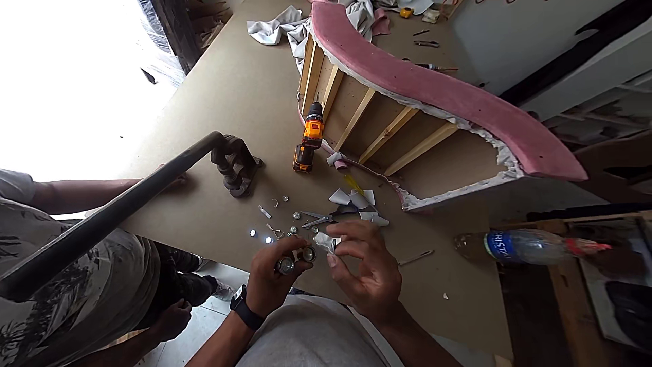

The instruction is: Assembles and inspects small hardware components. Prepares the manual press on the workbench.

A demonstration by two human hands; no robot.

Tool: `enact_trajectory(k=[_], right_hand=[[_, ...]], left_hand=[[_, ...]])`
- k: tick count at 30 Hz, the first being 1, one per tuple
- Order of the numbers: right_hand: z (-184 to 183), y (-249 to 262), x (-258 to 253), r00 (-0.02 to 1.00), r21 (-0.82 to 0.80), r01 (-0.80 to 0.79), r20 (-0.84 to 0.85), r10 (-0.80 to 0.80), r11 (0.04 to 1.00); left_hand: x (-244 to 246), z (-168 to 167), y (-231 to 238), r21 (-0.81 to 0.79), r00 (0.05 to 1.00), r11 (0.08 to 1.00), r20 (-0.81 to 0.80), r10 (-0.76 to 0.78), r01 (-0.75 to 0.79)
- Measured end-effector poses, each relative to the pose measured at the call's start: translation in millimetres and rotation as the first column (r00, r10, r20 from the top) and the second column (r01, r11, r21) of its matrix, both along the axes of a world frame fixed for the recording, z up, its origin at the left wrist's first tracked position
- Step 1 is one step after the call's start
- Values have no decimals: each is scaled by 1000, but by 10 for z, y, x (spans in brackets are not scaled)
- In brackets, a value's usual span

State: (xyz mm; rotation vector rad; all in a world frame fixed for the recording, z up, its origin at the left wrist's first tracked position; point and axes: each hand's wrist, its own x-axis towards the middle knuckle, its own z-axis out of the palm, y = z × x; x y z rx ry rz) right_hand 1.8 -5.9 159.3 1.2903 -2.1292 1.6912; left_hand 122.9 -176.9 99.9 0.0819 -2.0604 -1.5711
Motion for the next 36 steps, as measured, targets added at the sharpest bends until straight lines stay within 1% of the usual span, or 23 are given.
enact_trajectory(k=[1, 3, 6, 11, 17, 23, 26, 30, 33, 36], right_hand=[[-33, -44, -6, 999, -6, -8, -41, 8, 1000], [-154, -97, 24, 997, 32, -64, -50, 65, 997], [-281, -84, 38, 994, 58, -103, -24, 104, 993], [-255, -28, 45, 990, 96, -139, 12, 139, 986], [-206, 19, 15, 997, 163, -71, -16, 75, 984], [-158, 74, 47, 999, 157, -37, -32, 43, 987], [-100, 99, 51, 999, 150, -17, -32, 23, 989], [-20, 128, 56, 999, 158, -53, 22, 50, 986], [45, 135, 66, 994, 161, -80, 84, 67, 984], [112, 142, 72, 975, 131, -127, 200, 100, 983]], left_hand=[[-1, 11, 18, 20, 1000, 1000, -3, -9, 9], [6, 22, 37, 30, 1000, 999, -18, -16, 17], [-17, 12, 22, -51, 999, 999, -50, -6, 3], [10, -10, 10, -84, 997, 996, -76, -25, 19], [-9, -1, 21, -115, 996, 993, -91, -24, 13], [2, 14, 23, -158, 997, 987, -73, -29, 18], [20, 10, 21, -154, 997, 988, -66, -26, 16], [39, 2, 0, -147, 998, 989, -64, -21, 12], [54, -15, -22, -180, 997, 984, -74, -19, 6], [64, 0, -30, -215, 995, 976, -90, -30, 10]])
